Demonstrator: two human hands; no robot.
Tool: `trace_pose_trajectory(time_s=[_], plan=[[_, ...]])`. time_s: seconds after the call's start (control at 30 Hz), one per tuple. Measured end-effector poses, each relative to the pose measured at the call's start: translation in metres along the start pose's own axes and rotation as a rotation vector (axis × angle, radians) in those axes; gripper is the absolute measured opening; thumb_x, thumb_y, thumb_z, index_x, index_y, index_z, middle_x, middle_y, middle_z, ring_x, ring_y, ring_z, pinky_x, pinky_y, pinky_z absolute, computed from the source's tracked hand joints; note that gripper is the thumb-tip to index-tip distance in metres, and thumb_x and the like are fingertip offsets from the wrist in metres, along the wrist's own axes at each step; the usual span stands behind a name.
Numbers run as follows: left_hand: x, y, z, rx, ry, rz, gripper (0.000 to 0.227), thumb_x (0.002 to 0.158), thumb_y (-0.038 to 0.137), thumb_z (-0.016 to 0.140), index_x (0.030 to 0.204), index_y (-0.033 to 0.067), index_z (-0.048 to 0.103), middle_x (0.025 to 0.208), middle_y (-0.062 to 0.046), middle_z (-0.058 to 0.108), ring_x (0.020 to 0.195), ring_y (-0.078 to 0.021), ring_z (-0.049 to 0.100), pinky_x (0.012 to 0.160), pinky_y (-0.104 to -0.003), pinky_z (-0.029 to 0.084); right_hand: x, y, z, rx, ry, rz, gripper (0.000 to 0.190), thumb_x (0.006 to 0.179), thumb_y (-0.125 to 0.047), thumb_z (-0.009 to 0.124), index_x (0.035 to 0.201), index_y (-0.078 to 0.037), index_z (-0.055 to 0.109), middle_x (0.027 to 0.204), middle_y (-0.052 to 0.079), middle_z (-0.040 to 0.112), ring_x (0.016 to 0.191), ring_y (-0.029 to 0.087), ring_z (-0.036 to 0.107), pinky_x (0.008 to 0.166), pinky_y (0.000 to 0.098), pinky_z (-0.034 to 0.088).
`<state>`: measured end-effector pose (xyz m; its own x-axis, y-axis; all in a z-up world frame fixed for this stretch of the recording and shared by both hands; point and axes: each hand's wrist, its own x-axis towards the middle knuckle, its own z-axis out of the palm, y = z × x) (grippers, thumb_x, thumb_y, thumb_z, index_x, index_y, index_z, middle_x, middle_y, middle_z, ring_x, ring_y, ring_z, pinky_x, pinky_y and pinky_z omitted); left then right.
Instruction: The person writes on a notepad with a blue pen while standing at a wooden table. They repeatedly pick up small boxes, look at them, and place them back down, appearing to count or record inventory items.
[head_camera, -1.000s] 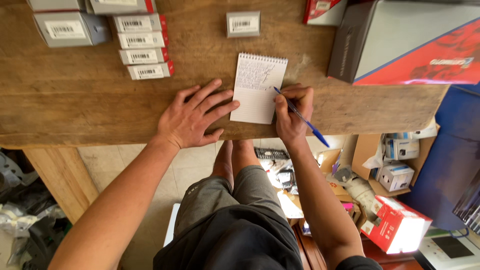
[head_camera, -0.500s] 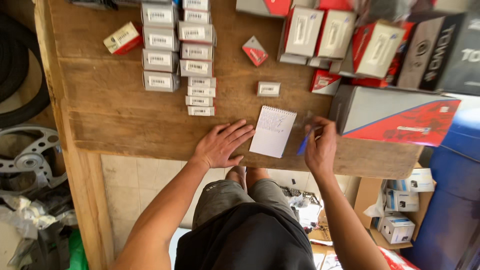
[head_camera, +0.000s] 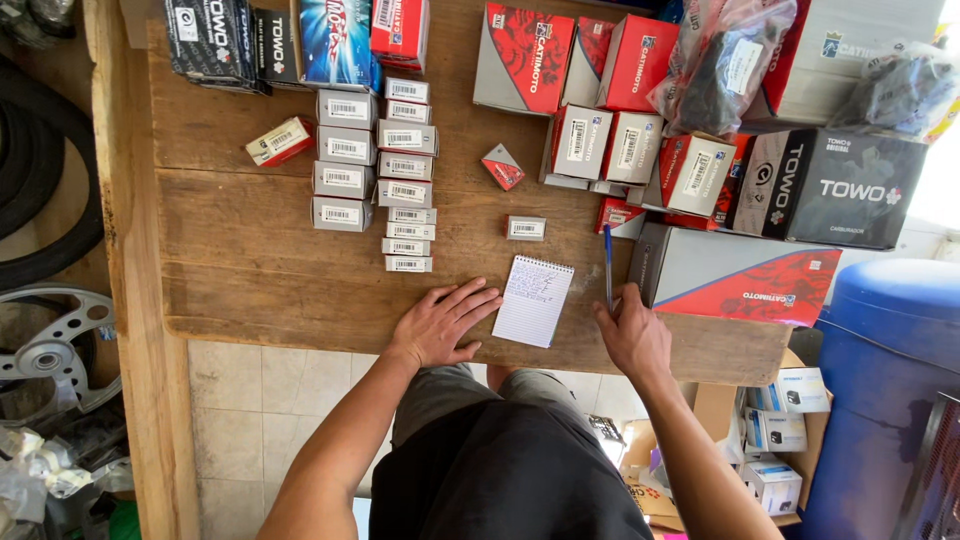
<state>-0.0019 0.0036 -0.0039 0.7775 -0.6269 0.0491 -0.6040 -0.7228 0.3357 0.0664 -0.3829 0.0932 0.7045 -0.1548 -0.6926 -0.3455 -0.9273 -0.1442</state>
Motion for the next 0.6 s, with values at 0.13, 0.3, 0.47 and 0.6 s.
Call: trace_pose_trajectory(time_s=[0.13, 0.3, 0.47, 0.6], plan=[[0.0, 0.001, 0.0, 0.003, 0.008, 0.006, 0.101, 0.09, 0.065, 0.063, 0.182, 0.0311, 0.04, 0.189, 0.008, 0.04, 0.177, -0.0159, 0.032, 0.133, -0.043, 0.036, -0.015, -0.015, -0.004, 0.092, 0.049, 0.043, 0.042, 0.11, -0.054, 0.067, 0.136, -0.023, 0.06, 0.1, 0.008, 0.084, 0.11, 0.046, 0.081, 0.102, 0.0654, 0.06], [0.001, -0.001, 0.002, -0.028, 0.055, 0.004, 0.095, 0.093, 0.062, 0.061, 0.181, 0.0301, 0.044, 0.189, 0.006, 0.042, 0.177, -0.0181, 0.034, 0.131, -0.044, 0.038, -0.034, -0.032, -0.007, 0.114, 0.093, 0.07, 0.049, 0.109, -0.058, 0.065, 0.147, -0.03, 0.053, 0.122, 0.0, 0.083, 0.113, 0.037, 0.083, 0.103, 0.0606, 0.063], [-0.001, -0.003, 0.003, -0.078, 0.078, -0.011, 0.095, 0.093, 0.061, 0.063, 0.181, 0.0311, 0.045, 0.188, 0.006, 0.045, 0.178, -0.0181, 0.035, 0.132, -0.045, 0.038, -0.055, -0.073, -0.013, 0.033, 0.228, 0.002, 0.046, 0.104, -0.053, 0.075, 0.141, -0.028, 0.062, 0.12, 0.001, 0.071, 0.106, 0.034, 0.083, 0.094, 0.0576, 0.067], [0.001, -0.004, 0.005, -0.087, 0.116, -0.019, 0.092, 0.092, 0.058, 0.063, 0.179, 0.0307, 0.048, 0.186, 0.007, 0.048, 0.176, -0.0177, 0.038, 0.13, -0.044, 0.039, -0.025, -0.12, -0.009, 0.124, 0.331, -0.147, 0.053, 0.098, -0.041, 0.085, 0.144, -0.027, 0.063, 0.125, 0.003, 0.061, 0.108, 0.035, 0.08, 0.088, 0.0595, 0.067]])
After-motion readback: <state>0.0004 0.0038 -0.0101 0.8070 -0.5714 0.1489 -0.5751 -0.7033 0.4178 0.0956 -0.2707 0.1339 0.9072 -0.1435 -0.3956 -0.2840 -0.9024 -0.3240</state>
